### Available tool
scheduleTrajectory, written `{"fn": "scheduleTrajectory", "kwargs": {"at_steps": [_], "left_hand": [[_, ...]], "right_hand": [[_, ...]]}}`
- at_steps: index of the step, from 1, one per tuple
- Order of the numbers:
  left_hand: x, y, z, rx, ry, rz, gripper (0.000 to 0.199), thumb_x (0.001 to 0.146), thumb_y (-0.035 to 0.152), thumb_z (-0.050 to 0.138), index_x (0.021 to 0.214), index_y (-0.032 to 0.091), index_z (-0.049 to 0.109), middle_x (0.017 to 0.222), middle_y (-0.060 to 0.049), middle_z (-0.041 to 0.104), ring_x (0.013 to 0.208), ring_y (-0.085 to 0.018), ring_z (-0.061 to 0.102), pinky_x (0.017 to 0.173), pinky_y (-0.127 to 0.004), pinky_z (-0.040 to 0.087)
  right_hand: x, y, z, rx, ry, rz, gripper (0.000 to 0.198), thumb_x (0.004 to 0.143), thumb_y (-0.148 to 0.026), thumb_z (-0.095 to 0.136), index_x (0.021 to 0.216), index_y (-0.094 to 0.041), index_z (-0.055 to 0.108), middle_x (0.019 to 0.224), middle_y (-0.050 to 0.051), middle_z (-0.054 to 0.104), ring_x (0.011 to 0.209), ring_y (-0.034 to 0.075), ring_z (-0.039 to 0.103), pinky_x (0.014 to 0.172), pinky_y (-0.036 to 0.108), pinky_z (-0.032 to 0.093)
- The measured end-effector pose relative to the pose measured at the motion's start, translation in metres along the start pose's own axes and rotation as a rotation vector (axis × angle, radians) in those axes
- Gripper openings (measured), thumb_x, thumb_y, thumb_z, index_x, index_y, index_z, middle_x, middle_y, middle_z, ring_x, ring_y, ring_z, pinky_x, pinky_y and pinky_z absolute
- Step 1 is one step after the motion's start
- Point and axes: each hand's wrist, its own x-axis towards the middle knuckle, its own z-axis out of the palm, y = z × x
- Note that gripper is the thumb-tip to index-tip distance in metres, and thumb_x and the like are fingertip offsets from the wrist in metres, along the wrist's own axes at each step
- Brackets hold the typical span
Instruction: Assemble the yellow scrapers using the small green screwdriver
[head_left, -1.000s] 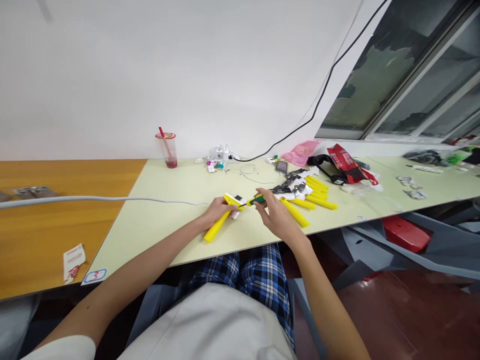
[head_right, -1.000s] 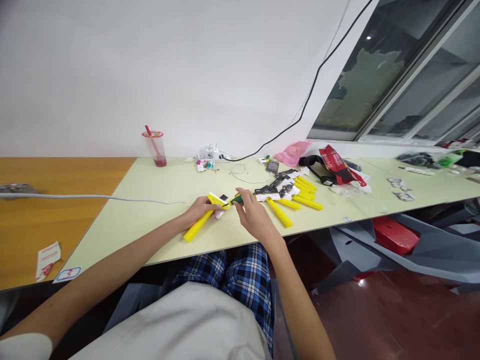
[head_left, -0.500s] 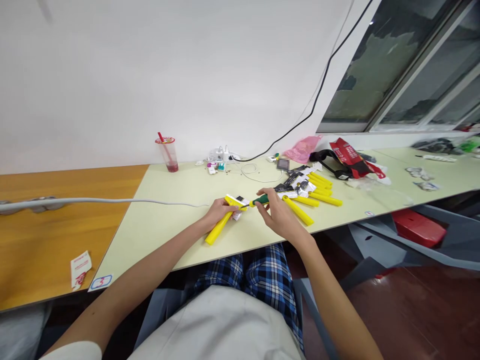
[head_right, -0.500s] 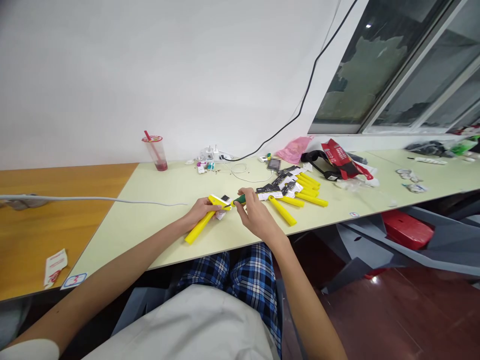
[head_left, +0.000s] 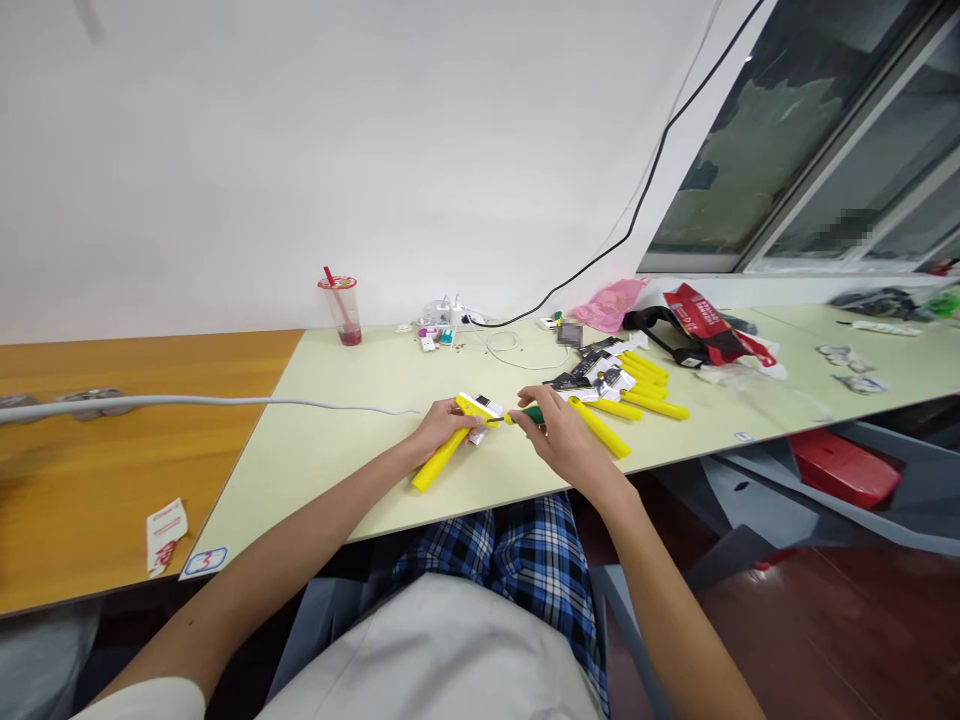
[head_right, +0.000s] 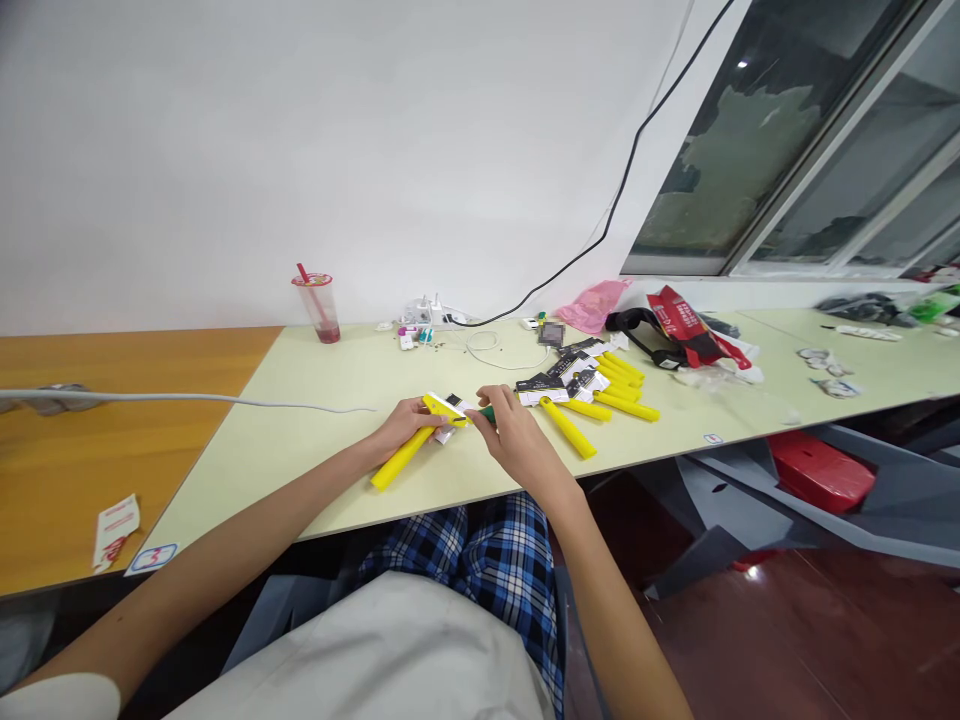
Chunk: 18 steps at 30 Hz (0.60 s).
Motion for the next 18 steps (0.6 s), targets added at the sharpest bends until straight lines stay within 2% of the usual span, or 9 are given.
{"fn": "scheduleTrajectory", "kwargs": {"at_steps": [3, 8, 11, 18], "left_hand": [[-0.0005, 0.0005, -0.0003, 0.002, -0.015, 0.002, 0.034, 0.069, 0.029, 0.095, 0.089, 0.014, 0.072, 0.071, -0.004, 0.072, 0.059, -0.016, 0.062, 0.056, -0.027, 0.046], [0.0008, -0.001, -0.001, 0.0, -0.007, 0.002, 0.032, 0.069, 0.029, 0.094, 0.088, 0.013, 0.073, 0.076, -0.006, 0.075, 0.062, -0.016, 0.064, 0.057, -0.027, 0.047], [0.0018, -0.0018, -0.0011, 0.009, -0.002, -0.006, 0.033, 0.069, 0.029, 0.094, 0.089, 0.013, 0.073, 0.079, -0.007, 0.076, 0.061, -0.015, 0.064, 0.057, -0.027, 0.047], [0.0006, -0.0001, 0.0006, 0.011, -0.037, 0.002, 0.037, 0.068, 0.029, 0.095, 0.092, 0.012, 0.073, 0.071, -0.004, 0.072, 0.06, -0.015, 0.063, 0.054, -0.026, 0.046]], "right_hand": [[0.0012, 0.0026, 0.004, 0.023, 0.055, -0.005, 0.016, 0.112, -0.033, 0.055, 0.126, -0.026, 0.053, 0.116, 0.011, 0.068, 0.099, 0.027, 0.072, 0.084, 0.043, 0.062], [0.0017, 0.0009, 0.0048, 0.047, 0.092, -0.058, 0.016, 0.108, -0.022, 0.054, 0.124, -0.026, 0.053, 0.121, 0.011, 0.064, 0.089, 0.021, 0.069, 0.083, 0.04, 0.063], [0.002, -0.0011, 0.0042, 0.06, 0.082, -0.057, 0.019, 0.107, -0.018, 0.054, 0.124, -0.026, 0.054, 0.123, 0.011, 0.063, 0.092, 0.021, 0.07, 0.088, 0.04, 0.063], [0.0012, -0.0027, 0.0025, 0.072, 0.088, -0.096, 0.026, 0.108, -0.02, 0.054, 0.133, -0.027, 0.055, 0.127, 0.011, 0.066, 0.097, 0.022, 0.073, 0.095, 0.042, 0.063]]}}
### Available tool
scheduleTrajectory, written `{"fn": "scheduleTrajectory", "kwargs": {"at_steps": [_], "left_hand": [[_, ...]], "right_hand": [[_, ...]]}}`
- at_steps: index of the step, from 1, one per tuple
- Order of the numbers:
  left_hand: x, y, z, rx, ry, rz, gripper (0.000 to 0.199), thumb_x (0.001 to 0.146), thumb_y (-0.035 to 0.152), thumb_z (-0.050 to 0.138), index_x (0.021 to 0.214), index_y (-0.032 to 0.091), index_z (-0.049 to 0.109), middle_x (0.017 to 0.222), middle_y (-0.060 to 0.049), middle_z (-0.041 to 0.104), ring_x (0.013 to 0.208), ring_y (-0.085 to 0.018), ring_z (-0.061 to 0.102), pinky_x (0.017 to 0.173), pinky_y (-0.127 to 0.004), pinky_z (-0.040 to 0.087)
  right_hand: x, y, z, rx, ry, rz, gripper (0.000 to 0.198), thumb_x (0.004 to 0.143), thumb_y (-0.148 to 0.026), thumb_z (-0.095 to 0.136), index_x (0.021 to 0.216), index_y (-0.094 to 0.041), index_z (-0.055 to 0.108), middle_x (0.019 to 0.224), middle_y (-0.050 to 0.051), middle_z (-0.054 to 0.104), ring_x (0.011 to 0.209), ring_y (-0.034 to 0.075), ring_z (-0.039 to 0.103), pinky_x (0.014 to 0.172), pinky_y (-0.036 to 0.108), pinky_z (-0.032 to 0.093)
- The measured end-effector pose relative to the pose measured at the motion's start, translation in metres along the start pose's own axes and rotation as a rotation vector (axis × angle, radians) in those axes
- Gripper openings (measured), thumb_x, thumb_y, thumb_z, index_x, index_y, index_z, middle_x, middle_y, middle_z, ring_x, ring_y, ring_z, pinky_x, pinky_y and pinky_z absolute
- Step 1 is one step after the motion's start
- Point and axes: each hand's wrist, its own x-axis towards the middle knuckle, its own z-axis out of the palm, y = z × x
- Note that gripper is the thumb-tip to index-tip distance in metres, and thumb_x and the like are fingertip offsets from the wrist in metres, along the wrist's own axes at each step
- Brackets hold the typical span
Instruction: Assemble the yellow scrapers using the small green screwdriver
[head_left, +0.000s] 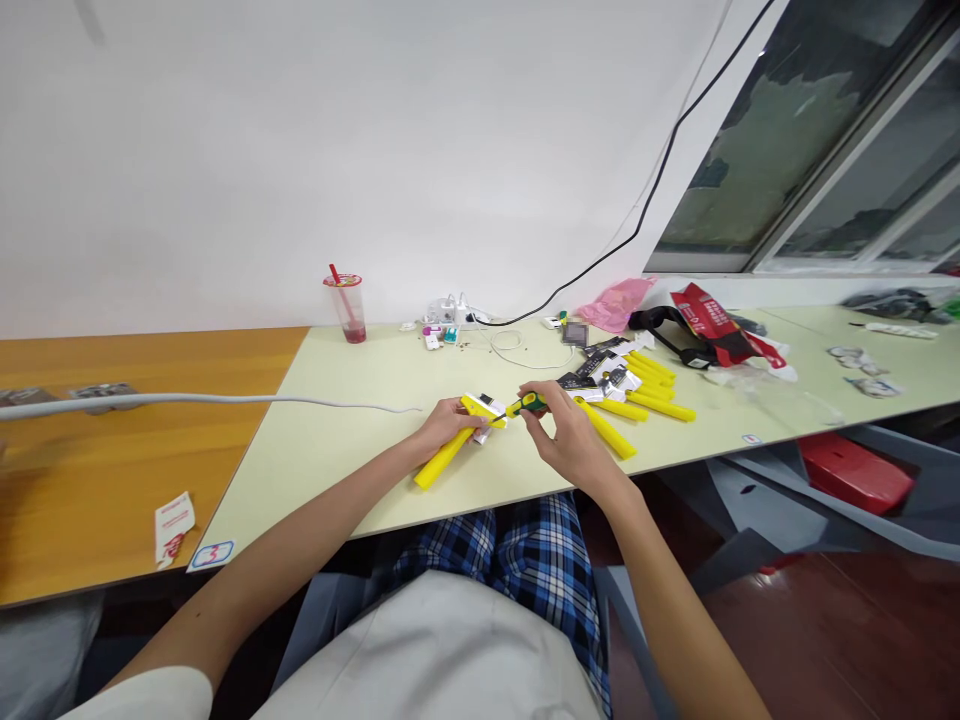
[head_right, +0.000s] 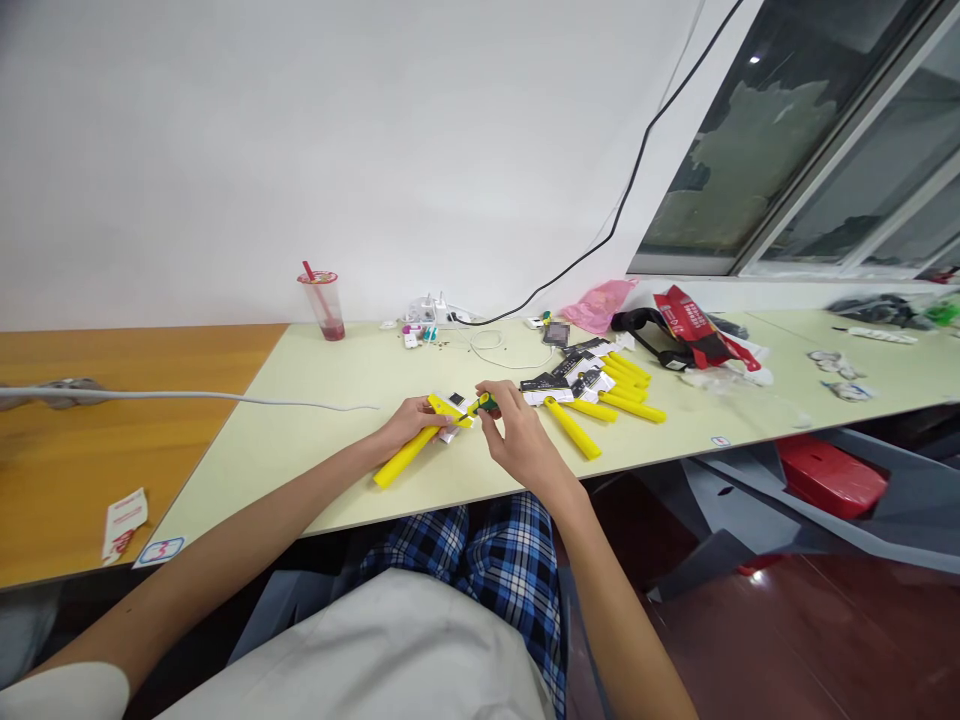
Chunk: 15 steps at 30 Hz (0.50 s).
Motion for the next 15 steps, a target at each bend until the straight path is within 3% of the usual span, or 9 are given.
{"fn": "scheduleTrajectory", "kwargs": {"at_steps": [7, 15], "left_hand": [[-0.001, 0.0011, -0.0006, 0.022, -0.021, 0.002, 0.038, 0.07, 0.031, 0.097, 0.092, 0.012, 0.073, 0.072, -0.005, 0.073, 0.061, -0.015, 0.064, 0.054, -0.026, 0.047], [-0.0007, 0.0012, -0.0009, 0.026, -0.04, -0.01, 0.04, 0.07, 0.033, 0.097, 0.094, 0.012, 0.073, 0.076, -0.005, 0.073, 0.062, -0.015, 0.064, 0.056, -0.026, 0.046]], "right_hand": [[0.0029, 0.0025, 0.0032, -0.025, 0.083, 0.066, 0.024, 0.11, -0.044, 0.06, 0.127, -0.027, 0.062, 0.115, 0.011, 0.075, 0.085, 0.026, 0.075, 0.086, 0.047, 0.065], [0.0005, 0.001, 0.0011, -0.041, 0.034, 0.057, 0.025, 0.11, -0.032, 0.056, 0.133, -0.025, 0.056, 0.124, 0.013, 0.073, 0.1, 0.026, 0.074, 0.092, 0.045, 0.064]]}}
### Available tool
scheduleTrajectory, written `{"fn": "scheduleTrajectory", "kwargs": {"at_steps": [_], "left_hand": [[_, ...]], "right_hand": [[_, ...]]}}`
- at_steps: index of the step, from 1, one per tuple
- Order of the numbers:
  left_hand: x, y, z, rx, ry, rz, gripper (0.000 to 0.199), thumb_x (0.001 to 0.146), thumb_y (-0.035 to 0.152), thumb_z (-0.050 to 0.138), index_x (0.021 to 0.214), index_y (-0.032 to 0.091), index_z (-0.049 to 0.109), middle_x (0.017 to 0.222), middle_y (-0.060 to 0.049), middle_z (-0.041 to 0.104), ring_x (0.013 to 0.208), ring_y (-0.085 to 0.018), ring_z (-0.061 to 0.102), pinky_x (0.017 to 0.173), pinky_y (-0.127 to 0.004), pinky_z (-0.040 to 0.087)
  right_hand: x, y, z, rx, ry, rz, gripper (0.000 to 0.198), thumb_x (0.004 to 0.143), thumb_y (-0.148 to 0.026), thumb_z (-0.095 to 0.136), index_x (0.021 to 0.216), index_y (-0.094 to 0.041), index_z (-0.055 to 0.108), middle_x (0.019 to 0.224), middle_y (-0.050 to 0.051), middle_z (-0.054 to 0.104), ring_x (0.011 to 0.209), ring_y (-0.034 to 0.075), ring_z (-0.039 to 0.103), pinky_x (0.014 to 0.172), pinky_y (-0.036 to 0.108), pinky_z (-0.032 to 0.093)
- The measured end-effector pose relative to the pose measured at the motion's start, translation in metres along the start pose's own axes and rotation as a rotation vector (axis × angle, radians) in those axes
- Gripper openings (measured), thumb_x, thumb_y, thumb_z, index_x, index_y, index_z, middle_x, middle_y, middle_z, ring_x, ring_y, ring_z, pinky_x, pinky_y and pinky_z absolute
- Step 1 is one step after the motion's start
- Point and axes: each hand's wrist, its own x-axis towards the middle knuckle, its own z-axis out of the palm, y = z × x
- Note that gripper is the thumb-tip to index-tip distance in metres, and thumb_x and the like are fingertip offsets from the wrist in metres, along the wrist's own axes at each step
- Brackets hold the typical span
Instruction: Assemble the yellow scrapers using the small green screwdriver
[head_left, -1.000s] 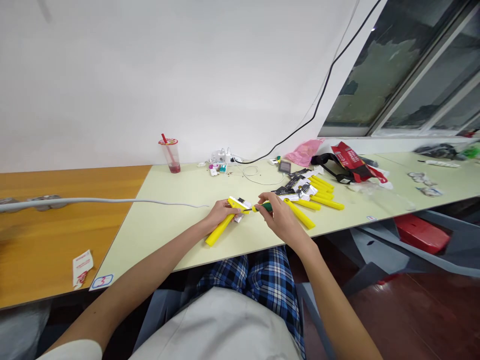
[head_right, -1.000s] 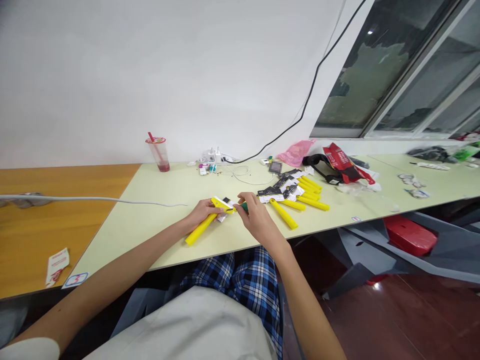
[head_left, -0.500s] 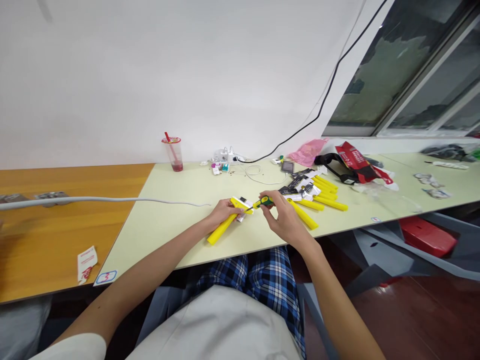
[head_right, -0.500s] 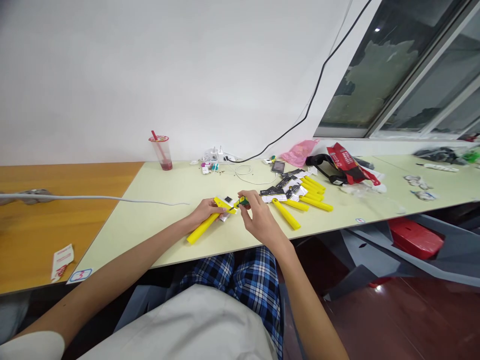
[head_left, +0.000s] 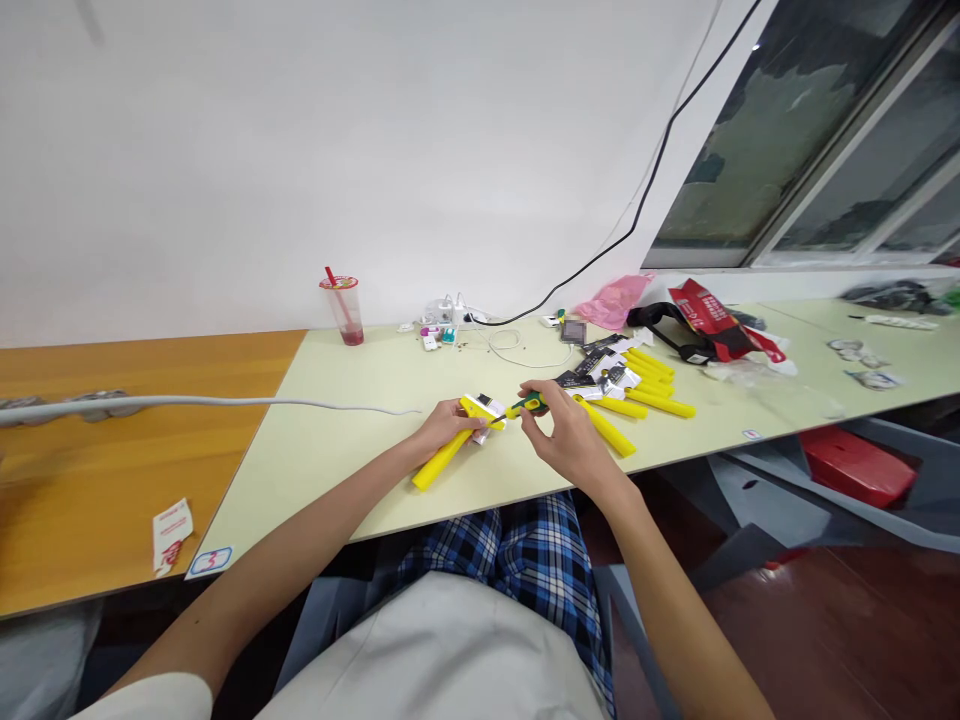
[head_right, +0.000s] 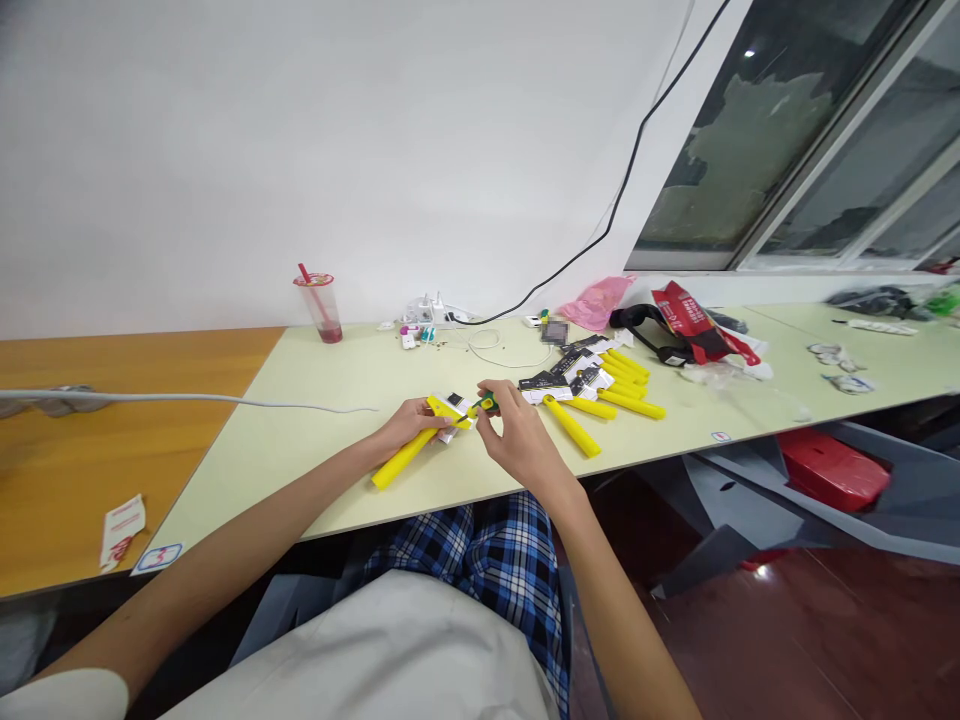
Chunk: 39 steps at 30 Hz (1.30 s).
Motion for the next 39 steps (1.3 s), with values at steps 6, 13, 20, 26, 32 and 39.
{"fn": "scheduleTrajectory", "kwargs": {"at_steps": [6, 13, 20, 26, 32, 39], "left_hand": [[0.001, -0.003, -0.001, 0.0, 0.023, 0.005, 0.039, 0.07, 0.033, 0.097, 0.092, 0.013, 0.072, 0.076, -0.005, 0.073, 0.063, -0.015, 0.063, 0.056, -0.026, 0.046], [0.001, -0.003, 0.0, -0.017, 0.045, 0.014, 0.044, 0.067, 0.036, 0.1, 0.092, 0.014, 0.071, 0.08, -0.006, 0.075, 0.062, -0.015, 0.064, 0.056, -0.026, 0.047], [0.0, -0.003, -0.001, 0.014, 0.023, 0.006, 0.043, 0.07, 0.039, 0.1, 0.092, 0.013, 0.073, 0.072, -0.004, 0.072, 0.059, -0.014, 0.062, 0.055, -0.026, 0.046], [0.003, -0.004, -0.003, -0.003, 0.06, -0.001, 0.046, 0.067, 0.038, 0.102, 0.091, 0.014, 0.071, 0.076, -0.005, 0.075, 0.06, -0.015, 0.064, 0.054, -0.025, 0.047], [0.001, -0.002, -0.003, 0.011, 0.076, 0.001, 0.047, 0.065, 0.039, 0.102, 0.089, 0.015, 0.071, 0.073, -0.003, 0.073, 0.058, -0.014, 0.062, 0.056, -0.027, 0.049], [-0.002, 0.001, -0.002, 0.02, 0.078, 0.01, 0.046, 0.067, 0.041, 0.101, 0.089, 0.015, 0.069, 0.075, -0.003, 0.072, 0.06, -0.014, 0.061, 0.059, -0.028, 0.048]], "right_hand": [[0.001, 0.014, 0.008, -0.032, -0.006, 0.083, 0.029, 0.11, -0.046, 0.057, 0.13, -0.024, 0.056, 0.114, 0.012, 0.077, 0.096, 0.029, 0.075, 0.083, 0.046, 0.064], [0.002, 0.009, 0.009, 0.028, 0.048, 0.02, 0.014, 0.107, -0.03, 0.061, 0.12, -0.026, 0.059, 0.112, 0.009, 0.075, 0.082, 0.023, 0.074, 0.078, 0.041, 0.066], [0.001, 0.014, 0.018, 0.028, 0.083, 0.023, 0.018, 0.11, -0.034, 0.057, 0.127, -0.028, 0.054, 0.119, 0.012, 0.073, 0.093, 0.027, 0.078, 0.079, 0.045, 0.068], [-0.004, 0.004, 0.008, -0.024, -0.03, -0.001, 0.027, 0.107, -0.022, 0.053, 0.134, -0.028, 0.049, 0.135, 0.014, 0.065, 0.108, 0.028, 0.075, 0.091, 0.048, 0.066], [0.001, 0.007, 0.006, -0.036, -0.025, -0.049, 0.014, 0.111, -0.028, 0.055, 0.125, -0.027, 0.057, 0.115, 0.01, 0.07, 0.087, 0.024, 0.075, 0.078, 0.041, 0.063], [0.0, 0.012, 0.007, -0.236, 0.003, -0.005, 0.018, 0.112, -0.04, 0.055, 0.12, -0.025, 0.059, 0.116, 0.012, 0.067, 0.092, 0.03, 0.075, 0.073, 0.043, 0.061]]}}
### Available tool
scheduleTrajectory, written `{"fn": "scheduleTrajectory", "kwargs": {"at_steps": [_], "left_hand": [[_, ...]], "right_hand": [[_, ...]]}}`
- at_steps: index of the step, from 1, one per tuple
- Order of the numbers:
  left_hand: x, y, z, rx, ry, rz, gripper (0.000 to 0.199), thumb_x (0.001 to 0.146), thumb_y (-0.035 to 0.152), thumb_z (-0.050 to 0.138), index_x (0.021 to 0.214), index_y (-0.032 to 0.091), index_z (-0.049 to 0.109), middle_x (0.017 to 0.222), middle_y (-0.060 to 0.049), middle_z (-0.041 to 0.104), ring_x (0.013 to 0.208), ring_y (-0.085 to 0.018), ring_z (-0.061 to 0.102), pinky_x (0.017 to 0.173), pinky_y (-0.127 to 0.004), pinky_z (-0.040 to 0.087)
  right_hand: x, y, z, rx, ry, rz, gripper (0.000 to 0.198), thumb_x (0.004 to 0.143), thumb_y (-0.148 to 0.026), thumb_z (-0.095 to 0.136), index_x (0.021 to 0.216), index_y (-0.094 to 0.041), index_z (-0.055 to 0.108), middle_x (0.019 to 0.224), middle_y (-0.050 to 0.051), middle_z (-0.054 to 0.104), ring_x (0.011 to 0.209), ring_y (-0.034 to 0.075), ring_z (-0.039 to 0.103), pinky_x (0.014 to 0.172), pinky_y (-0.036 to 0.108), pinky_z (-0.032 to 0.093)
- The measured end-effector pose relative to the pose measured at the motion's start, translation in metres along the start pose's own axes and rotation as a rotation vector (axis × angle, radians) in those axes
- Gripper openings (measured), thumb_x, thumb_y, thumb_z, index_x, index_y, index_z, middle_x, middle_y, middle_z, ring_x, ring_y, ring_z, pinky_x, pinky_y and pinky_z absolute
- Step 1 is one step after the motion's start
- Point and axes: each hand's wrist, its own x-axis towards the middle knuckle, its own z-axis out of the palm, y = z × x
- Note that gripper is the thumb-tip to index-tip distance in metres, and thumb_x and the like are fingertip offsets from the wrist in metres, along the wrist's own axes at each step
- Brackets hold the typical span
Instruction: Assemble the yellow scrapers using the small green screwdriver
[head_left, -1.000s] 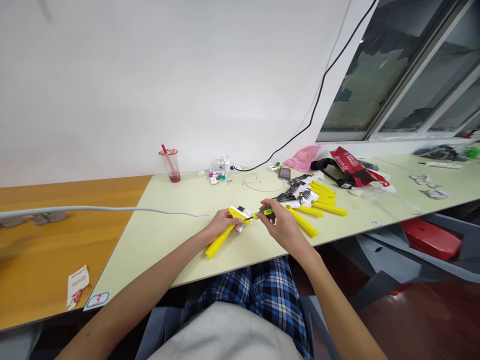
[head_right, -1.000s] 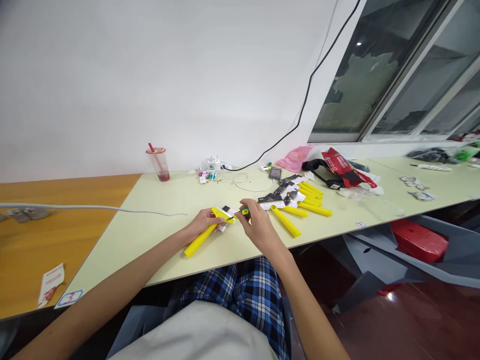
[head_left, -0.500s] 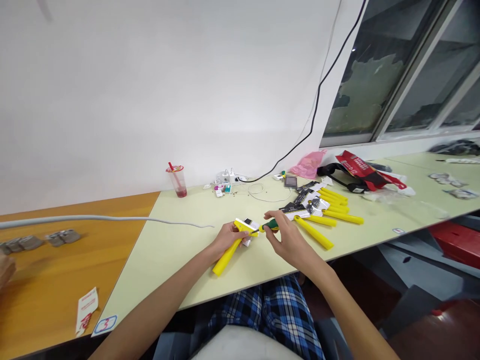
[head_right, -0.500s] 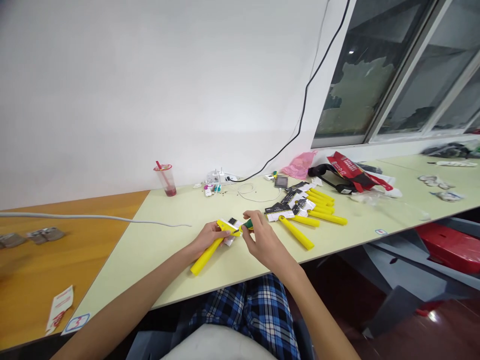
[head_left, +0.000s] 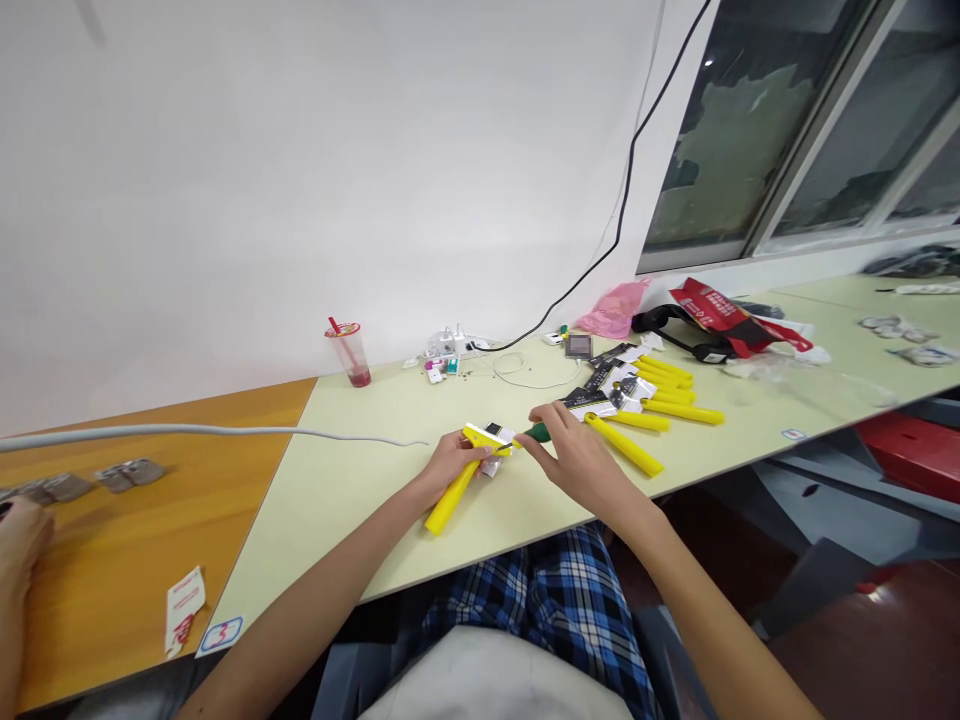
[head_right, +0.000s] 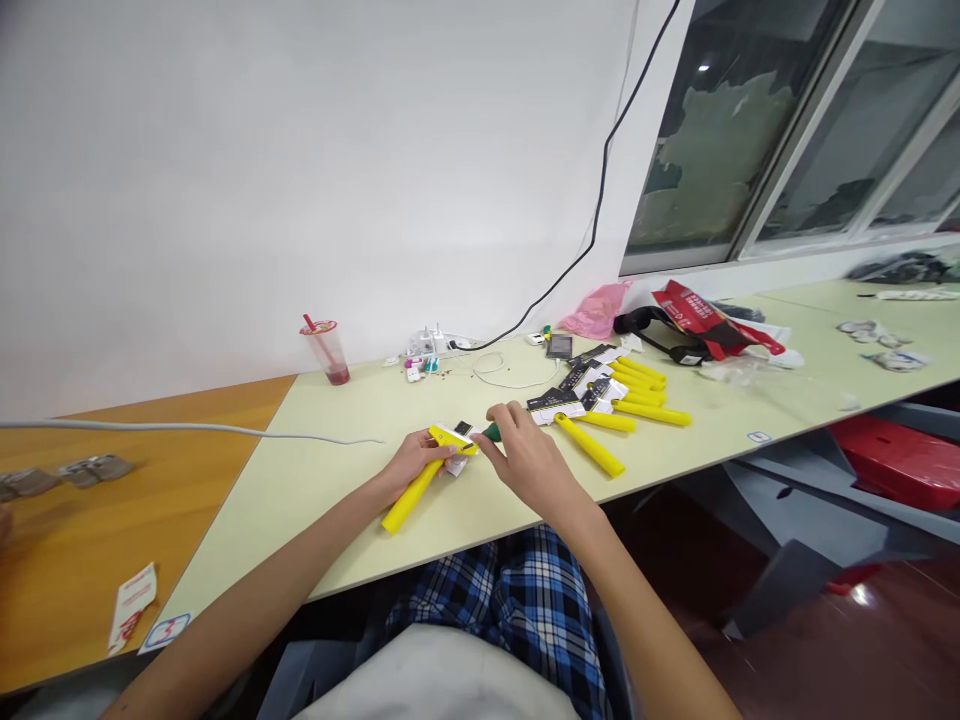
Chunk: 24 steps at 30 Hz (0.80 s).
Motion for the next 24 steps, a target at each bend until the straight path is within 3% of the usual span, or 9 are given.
{"fn": "scheduleTrajectory", "kwargs": {"at_steps": [2, 4, 7, 10, 13, 17, 21, 24], "left_hand": [[-0.001, 0.002, 0.001, 0.0, 0.002, -0.004, 0.046, 0.067, 0.04, 0.101, 0.088, 0.016, 0.068, 0.074, -0.002, 0.072, 0.058, -0.014, 0.06, 0.058, -0.028, 0.047], [-0.002, 0.005, 0.002, -0.002, 0.006, -0.008, 0.045, 0.066, 0.039, 0.101, 0.087, 0.016, 0.067, 0.072, -0.001, 0.071, 0.058, -0.013, 0.059, 0.058, -0.028, 0.047], [-0.004, 0.008, 0.003, 0.002, 0.003, -0.017, 0.046, 0.065, 0.038, 0.101, 0.089, 0.015, 0.069, 0.073, -0.002, 0.072, 0.059, -0.013, 0.06, 0.059, -0.028, 0.047], [-0.004, 0.008, 0.003, 0.009, -0.015, -0.012, 0.045, 0.067, 0.039, 0.1, 0.09, 0.015, 0.07, 0.075, -0.002, 0.072, 0.059, -0.013, 0.059, 0.06, -0.028, 0.048], [-0.003, 0.006, 0.001, 0.001, 0.005, -0.002, 0.045, 0.067, 0.038, 0.1, 0.089, 0.015, 0.068, 0.074, -0.002, 0.071, 0.058, -0.013, 0.059, 0.06, -0.028, 0.048], [0.0, 0.004, -0.001, -0.036, 0.039, -0.006, 0.047, 0.064, 0.036, 0.101, 0.091, 0.015, 0.069, 0.076, -0.004, 0.072, 0.063, -0.015, 0.062, 0.059, -0.027, 0.048], [0.0, 0.003, -0.001, -0.052, 0.032, 0.005, 0.045, 0.064, 0.034, 0.1, 0.091, 0.014, 0.07, 0.075, -0.004, 0.072, 0.064, -0.015, 0.062, 0.059, -0.026, 0.048], [0.001, 0.001, -0.002, -0.052, 0.032, 0.006, 0.045, 0.063, 0.034, 0.1, 0.09, 0.014, 0.07, 0.074, -0.004, 0.072, 0.064, -0.015, 0.062, 0.059, -0.027, 0.048]], "right_hand": [[-0.001, 0.001, -0.004, 0.092, -0.007, -0.058, 0.02, 0.111, -0.032, 0.056, 0.129, -0.025, 0.056, 0.135, 0.017, 0.062, 0.117, 0.033, 0.073, 0.093, 0.048, 0.063], [0.0, 0.002, -0.006, 0.196, -0.028, -0.146, 0.019, 0.111, -0.024, 0.052, 0.13, -0.026, 0.057, 0.141, 0.016, 0.061, 0.128, 0.031, 0.069, 0.104, 0.049, 0.06], [0.003, 0.003, -0.002, 0.246, -0.026, -0.218, 0.014, 0.113, -0.024, 0.05, 0.119, -0.028, 0.062, 0.121, 0.011, 0.07, 0.112, 0.028, 0.073, 0.095, 0.046, 0.063], [0.005, 0.001, 0.005, 0.147, -0.01, -0.171, 0.012, 0.113, -0.031, 0.053, 0.114, -0.026, 0.063, 0.11, 0.011, 0.069, 0.1, 0.03, 0.073, 0.088, 0.048, 0.064], [0.003, -0.001, 0.008, 0.112, -0.027, -0.115, 0.017, 0.111, -0.028, 0.054, 0.127, -0.025, 0.06, 0.124, 0.015, 0.064, 0.111, 0.032, 0.072, 0.094, 0.051, 0.064], [0.0, 0.002, 0.007, 0.219, -0.03, -0.167, 0.038, 0.105, -0.011, 0.052, 0.139, -0.028, 0.051, 0.147, 0.016, 0.054, 0.14, 0.03, 0.062, 0.115, 0.052, 0.057], [0.002, 0.006, 0.011, 0.227, -0.024, -0.18, 0.019, 0.109, -0.016, 0.053, 0.125, -0.027, 0.054, 0.121, 0.011, 0.067, 0.113, 0.029, 0.072, 0.096, 0.049, 0.064], [0.003, 0.004, 0.014, 0.145, 0.022, -0.117, 0.007, 0.111, -0.026, 0.057, 0.117, -0.026, 0.055, 0.11, 0.01, 0.066, 0.095, 0.029, 0.072, 0.081, 0.047, 0.064]]}}
